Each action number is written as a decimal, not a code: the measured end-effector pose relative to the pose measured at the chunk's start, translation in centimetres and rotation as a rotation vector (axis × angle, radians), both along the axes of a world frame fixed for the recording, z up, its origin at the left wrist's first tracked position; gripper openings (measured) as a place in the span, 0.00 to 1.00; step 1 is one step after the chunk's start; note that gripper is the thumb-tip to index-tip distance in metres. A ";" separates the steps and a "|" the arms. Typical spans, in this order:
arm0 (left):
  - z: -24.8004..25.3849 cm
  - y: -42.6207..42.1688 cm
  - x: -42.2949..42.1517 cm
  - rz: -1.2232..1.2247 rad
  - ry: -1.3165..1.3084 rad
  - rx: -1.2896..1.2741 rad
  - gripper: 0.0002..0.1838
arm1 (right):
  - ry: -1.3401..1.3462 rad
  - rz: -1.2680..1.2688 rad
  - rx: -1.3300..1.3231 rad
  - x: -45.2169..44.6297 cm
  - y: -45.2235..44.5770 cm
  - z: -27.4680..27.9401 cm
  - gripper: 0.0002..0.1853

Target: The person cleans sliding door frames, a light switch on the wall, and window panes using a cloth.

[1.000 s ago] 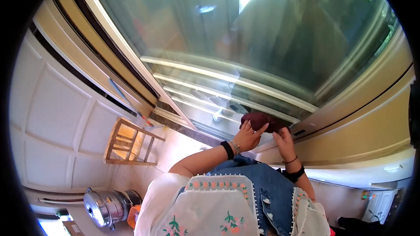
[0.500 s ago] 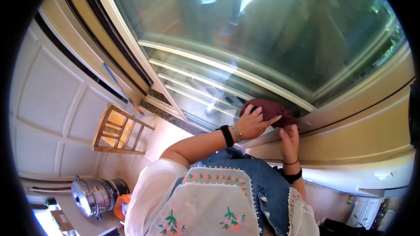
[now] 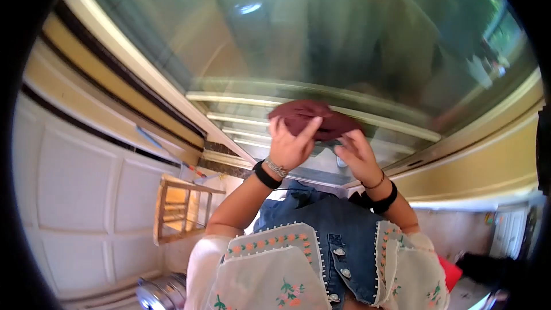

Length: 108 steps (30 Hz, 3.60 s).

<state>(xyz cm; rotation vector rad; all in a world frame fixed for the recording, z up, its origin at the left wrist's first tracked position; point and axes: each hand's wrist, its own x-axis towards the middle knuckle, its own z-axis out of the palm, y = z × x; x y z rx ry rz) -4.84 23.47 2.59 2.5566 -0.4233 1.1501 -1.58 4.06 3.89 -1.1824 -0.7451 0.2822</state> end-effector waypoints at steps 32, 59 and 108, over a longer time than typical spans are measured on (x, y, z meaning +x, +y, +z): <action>-2.5 -5.6 3.2 -0.277 -0.064 0.220 0.39 | -0.175 -0.315 -0.357 -0.8 -5.2 0.1 0.15; -14.3 -22.7 4.5 -0.281 0.416 0.494 0.27 | 0.310 -0.213 -0.238 0.0 -22.8 -8.9 0.24; -20.4 25.3 -4.5 0.011 0.431 0.667 0.18 | -0.042 0.121 -0.791 0.3 22.9 -14.7 0.25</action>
